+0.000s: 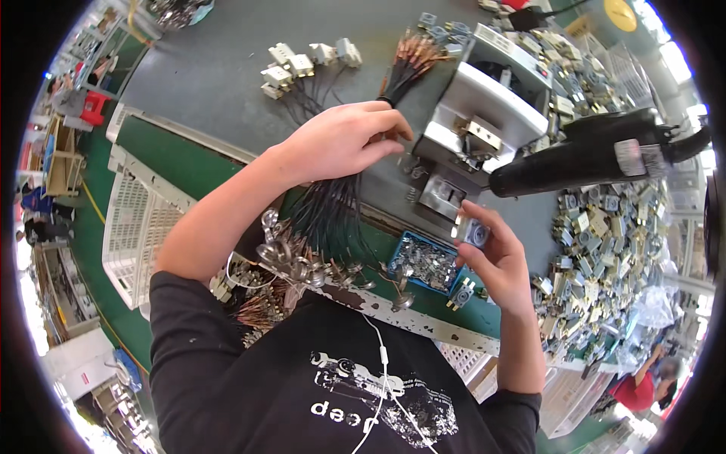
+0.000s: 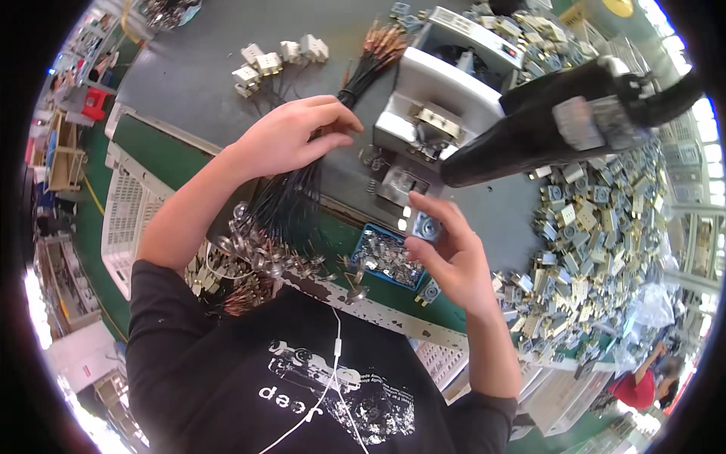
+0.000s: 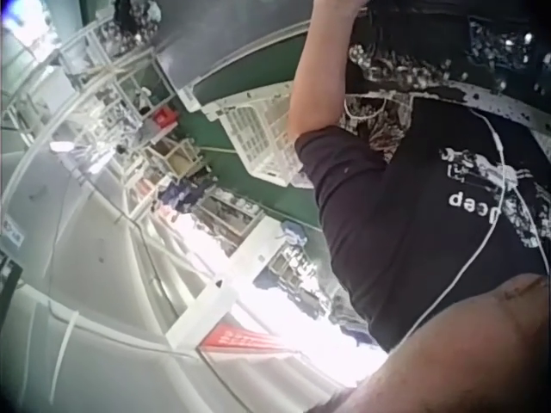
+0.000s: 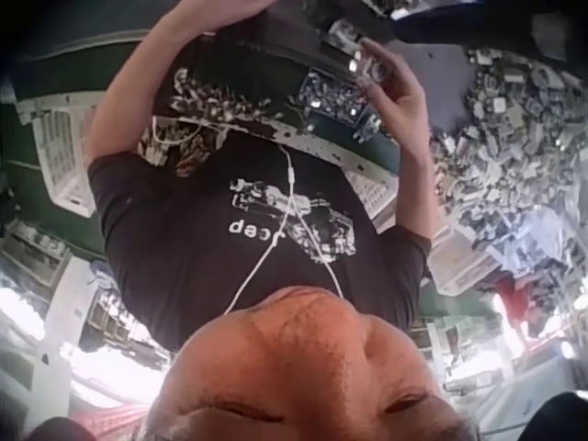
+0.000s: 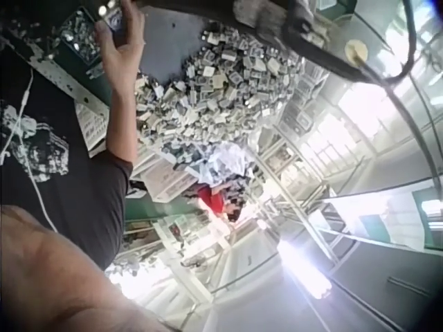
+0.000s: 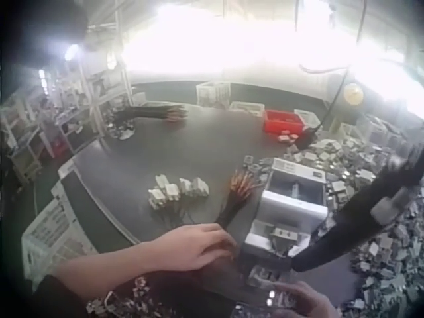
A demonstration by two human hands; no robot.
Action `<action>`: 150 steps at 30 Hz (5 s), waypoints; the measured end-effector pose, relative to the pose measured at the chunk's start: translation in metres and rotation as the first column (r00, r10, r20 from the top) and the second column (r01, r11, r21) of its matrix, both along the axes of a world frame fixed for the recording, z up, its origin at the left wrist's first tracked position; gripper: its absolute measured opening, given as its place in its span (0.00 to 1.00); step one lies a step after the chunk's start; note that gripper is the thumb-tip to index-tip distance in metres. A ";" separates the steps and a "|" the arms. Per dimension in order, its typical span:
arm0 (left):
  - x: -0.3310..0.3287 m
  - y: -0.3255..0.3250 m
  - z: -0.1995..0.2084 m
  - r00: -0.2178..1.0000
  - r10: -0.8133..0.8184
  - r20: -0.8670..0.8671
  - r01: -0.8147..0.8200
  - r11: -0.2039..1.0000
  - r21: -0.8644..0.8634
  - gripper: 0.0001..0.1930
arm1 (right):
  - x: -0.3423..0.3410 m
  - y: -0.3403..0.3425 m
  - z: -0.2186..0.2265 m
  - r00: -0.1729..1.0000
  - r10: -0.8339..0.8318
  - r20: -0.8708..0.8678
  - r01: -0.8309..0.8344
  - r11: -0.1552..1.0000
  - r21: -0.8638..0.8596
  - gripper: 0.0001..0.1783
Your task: Assembling electronic components by placing them into a fixture and using an electric screwdriver to fasten them.
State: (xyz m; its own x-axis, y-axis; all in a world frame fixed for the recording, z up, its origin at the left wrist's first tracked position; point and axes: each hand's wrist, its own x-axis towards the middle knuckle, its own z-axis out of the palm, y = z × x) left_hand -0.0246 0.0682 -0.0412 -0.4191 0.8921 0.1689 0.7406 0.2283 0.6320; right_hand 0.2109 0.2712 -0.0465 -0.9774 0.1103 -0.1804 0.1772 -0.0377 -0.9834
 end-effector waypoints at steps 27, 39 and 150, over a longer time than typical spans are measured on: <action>-0.008 -0.012 -0.006 0.999 -0.026 0.019 0.024 0.995 0.097 0.11 | -0.039 -0.001 -0.026 0.940 0.196 -0.279 0.209 0.317 0.925 0.22; -0.005 -0.011 -0.002 0.997 -0.005 0.081 0.000 0.998 0.066 0.12 | -0.038 -0.045 0.009 0.929 0.302 -0.212 -0.002 0.578 0.816 0.12; 0.031 0.016 0.016 0.881 -0.458 0.114 0.449 0.888 0.102 0.07 | -0.007 -0.006 0.007 0.941 -0.181 -0.287 0.168 0.983 -0.070 0.14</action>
State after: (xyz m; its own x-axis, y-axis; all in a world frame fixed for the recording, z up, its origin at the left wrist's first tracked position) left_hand 0.0060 0.0837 -0.0250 0.0058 0.9778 0.2096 0.6616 -0.1610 0.7324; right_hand 0.2041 0.2651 -0.0396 -0.9539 0.2826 0.1007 -0.1299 -0.0868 -0.9877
